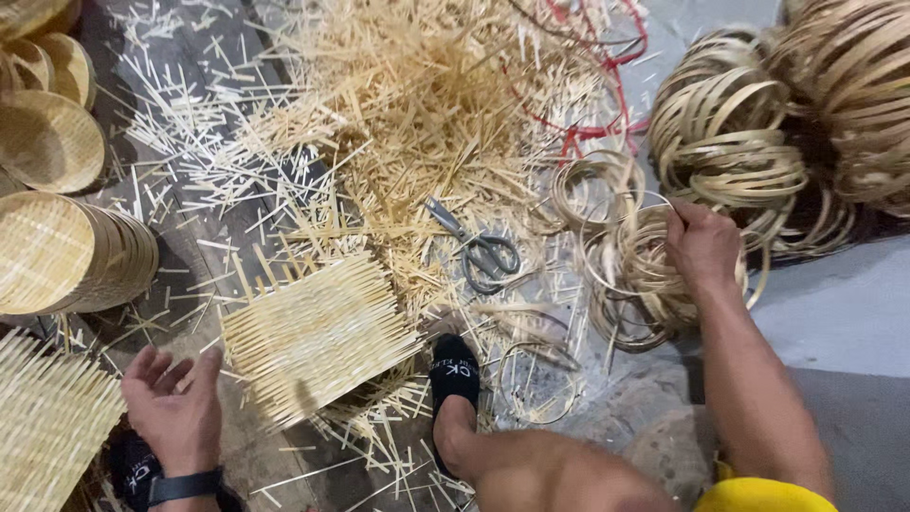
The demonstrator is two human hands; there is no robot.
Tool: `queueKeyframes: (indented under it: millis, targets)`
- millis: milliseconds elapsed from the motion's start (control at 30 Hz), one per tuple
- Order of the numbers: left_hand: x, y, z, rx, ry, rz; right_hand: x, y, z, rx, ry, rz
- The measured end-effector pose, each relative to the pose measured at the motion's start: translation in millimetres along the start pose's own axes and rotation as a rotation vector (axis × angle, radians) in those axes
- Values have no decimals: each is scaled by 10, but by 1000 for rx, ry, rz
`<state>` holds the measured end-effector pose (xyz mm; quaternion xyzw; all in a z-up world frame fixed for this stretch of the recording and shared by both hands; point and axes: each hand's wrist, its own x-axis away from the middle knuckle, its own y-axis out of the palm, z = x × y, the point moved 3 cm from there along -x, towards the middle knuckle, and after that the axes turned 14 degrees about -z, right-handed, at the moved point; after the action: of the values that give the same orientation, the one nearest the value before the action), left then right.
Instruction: The person sits on the floor and weaves small round bamboo baskets. They place a woven bamboo mat over a wooden mold, wrap a bamboo ring around the edge, and use shears to trim excess strands. The finished baskets are stacked nearby.
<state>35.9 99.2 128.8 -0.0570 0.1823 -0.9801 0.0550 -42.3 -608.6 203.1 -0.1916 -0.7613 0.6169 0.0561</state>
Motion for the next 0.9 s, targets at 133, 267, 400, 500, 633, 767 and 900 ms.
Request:
queueKeyframes:
  millis: [133,267,400,500,633,767,900]
  targets:
    - [163,323,686,-67,-14,-86,-70,-581,-474,-328,76,11]
    - [348,767,1406,-3,75,-323,-185,-1049,-1069,-572,203,-194]
    - [490,1233,1956,160,135,-580,-146,-1274,-1927,-589,20,-383]
    - [494,1506,2106,648,-52,-722,-64,-1288,-2517,-606,-135,-570]
    - [552,1515,2064,1261,-107,-652,39,-1238,-3001,-831,-116,-808]
    - [676,1259,1867,1460,-161,-503,246,-1200,-3248,-678,-241,-661]
    - [789,908,1907,1421,-176,-560,444,-1148,-3421,-612,-477,-391]
